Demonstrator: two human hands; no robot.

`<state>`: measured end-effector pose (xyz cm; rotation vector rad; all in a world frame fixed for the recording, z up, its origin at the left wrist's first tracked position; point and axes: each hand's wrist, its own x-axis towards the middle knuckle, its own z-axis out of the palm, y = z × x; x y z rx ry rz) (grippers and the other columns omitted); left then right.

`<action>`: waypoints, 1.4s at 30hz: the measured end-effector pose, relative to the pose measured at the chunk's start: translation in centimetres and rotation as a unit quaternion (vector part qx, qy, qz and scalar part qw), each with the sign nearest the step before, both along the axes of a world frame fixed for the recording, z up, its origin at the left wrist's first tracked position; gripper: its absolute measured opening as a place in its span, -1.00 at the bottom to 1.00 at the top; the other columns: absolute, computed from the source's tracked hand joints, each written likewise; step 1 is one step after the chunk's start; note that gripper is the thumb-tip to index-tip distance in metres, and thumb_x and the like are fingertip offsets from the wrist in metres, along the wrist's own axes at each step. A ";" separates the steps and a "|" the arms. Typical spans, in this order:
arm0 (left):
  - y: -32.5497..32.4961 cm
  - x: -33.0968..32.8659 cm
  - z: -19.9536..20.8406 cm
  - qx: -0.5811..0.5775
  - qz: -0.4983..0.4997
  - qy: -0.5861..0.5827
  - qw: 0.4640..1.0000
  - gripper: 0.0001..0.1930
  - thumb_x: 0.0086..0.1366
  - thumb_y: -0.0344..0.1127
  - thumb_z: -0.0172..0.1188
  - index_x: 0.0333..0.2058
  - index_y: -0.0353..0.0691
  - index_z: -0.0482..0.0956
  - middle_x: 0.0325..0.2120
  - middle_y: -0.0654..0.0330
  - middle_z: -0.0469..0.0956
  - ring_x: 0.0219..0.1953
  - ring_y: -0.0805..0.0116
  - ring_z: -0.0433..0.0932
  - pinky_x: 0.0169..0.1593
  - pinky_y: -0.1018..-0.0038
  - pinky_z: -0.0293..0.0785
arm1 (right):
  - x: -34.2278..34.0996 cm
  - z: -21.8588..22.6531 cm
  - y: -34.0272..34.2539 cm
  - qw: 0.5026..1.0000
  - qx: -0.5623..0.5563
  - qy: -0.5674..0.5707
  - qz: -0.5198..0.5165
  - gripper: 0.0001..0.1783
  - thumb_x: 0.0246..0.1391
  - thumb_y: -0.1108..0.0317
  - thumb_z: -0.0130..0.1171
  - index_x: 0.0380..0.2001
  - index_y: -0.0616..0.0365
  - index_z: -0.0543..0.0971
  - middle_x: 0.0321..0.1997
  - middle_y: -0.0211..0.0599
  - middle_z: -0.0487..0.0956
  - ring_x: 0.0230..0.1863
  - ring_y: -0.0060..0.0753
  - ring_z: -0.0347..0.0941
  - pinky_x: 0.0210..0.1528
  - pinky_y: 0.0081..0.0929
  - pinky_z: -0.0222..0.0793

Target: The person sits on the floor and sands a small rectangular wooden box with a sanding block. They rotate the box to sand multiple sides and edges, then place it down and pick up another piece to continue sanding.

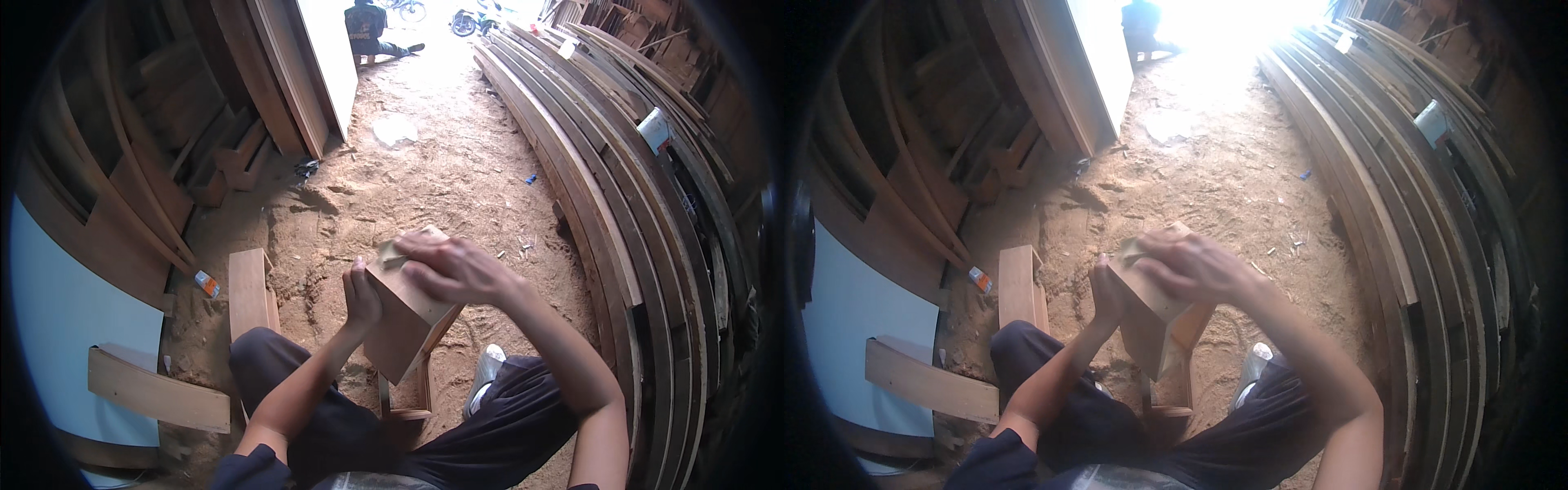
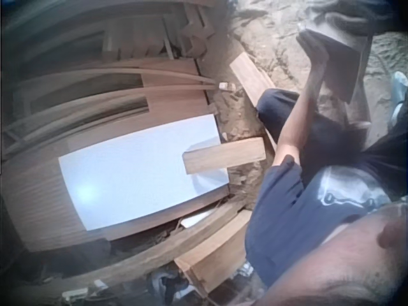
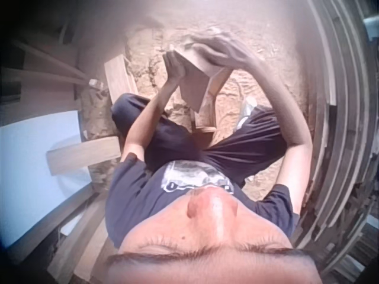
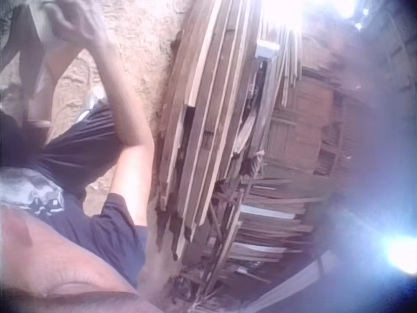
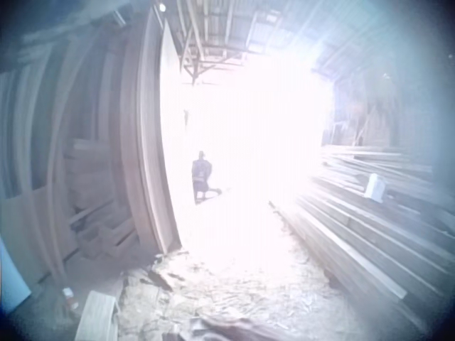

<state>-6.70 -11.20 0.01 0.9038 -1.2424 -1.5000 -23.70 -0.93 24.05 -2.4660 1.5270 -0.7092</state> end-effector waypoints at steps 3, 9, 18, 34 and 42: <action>0.2 1.7 1.0 0.032 -0.015 0.087 0.996 -0.47 0.70 0.07 -0.20 0.17 -0.35 0.45 0.04 -0.02 0.48 0.11 0.14 0.48 0.33 0.21 0.39 | 2.0 3.3 0.0 0.970 0.233 -0.039 -0.055 -0.17 0.52 -0.25 -0.16 0.45 0.26 0.47 0.53 0.14 0.46 0.49 0.10 0.47 0.59 0.04 0.34; 2.0 0.6 2.7 0.036 0.027 0.012 0.999 -0.45 0.73 0.08 -0.23 0.14 -0.39 0.43 -0.03 0.00 0.52 0.04 0.16 0.51 0.28 0.22 0.41 | -0.2 2.9 0.3 0.960 0.240 -0.052 -0.133 -0.42 0.58 -0.10 -0.02 0.27 0.15 0.61 0.32 0.04 0.63 0.39 -0.05 0.57 0.47 -0.08 0.50; 4.1 2.4 9.5 0.104 -0.017 0.062 0.993 -0.34 0.71 0.14 -0.31 0.03 -0.39 0.59 -0.11 -0.02 0.68 -0.08 0.28 0.68 0.15 0.36 0.59 | 1.6 3.6 0.4 0.965 0.236 0.022 -0.113 -0.06 0.55 -0.29 -0.21 0.52 0.42 0.29 0.56 0.33 0.36 0.51 0.18 0.41 0.69 0.01 0.16; 2.7 3.7 2.4 -0.118 -0.056 0.041 0.991 -0.37 0.75 0.10 -0.34 0.35 -0.37 0.35 0.09 -0.03 0.55 0.09 0.27 0.52 0.27 0.27 0.44 | 4.5 0.5 0.1 0.999 0.031 0.013 0.007 -0.49 0.52 0.05 0.08 0.28 0.15 0.64 0.27 0.00 0.70 0.21 -0.04 0.71 0.34 -0.12 0.61; 2.9 2.8 3.0 -0.021 -0.042 -0.011 0.999 -0.41 0.74 0.06 -0.31 0.23 -0.36 0.46 0.03 0.02 0.57 0.02 0.32 0.55 0.22 0.32 0.47 | 1.9 -2.2 -1.3 0.991 -0.111 0.075 0.021 -0.69 0.31 0.46 0.14 0.02 0.16 0.75 0.11 -0.15 0.79 0.00 -0.09 0.79 0.21 -0.17 0.73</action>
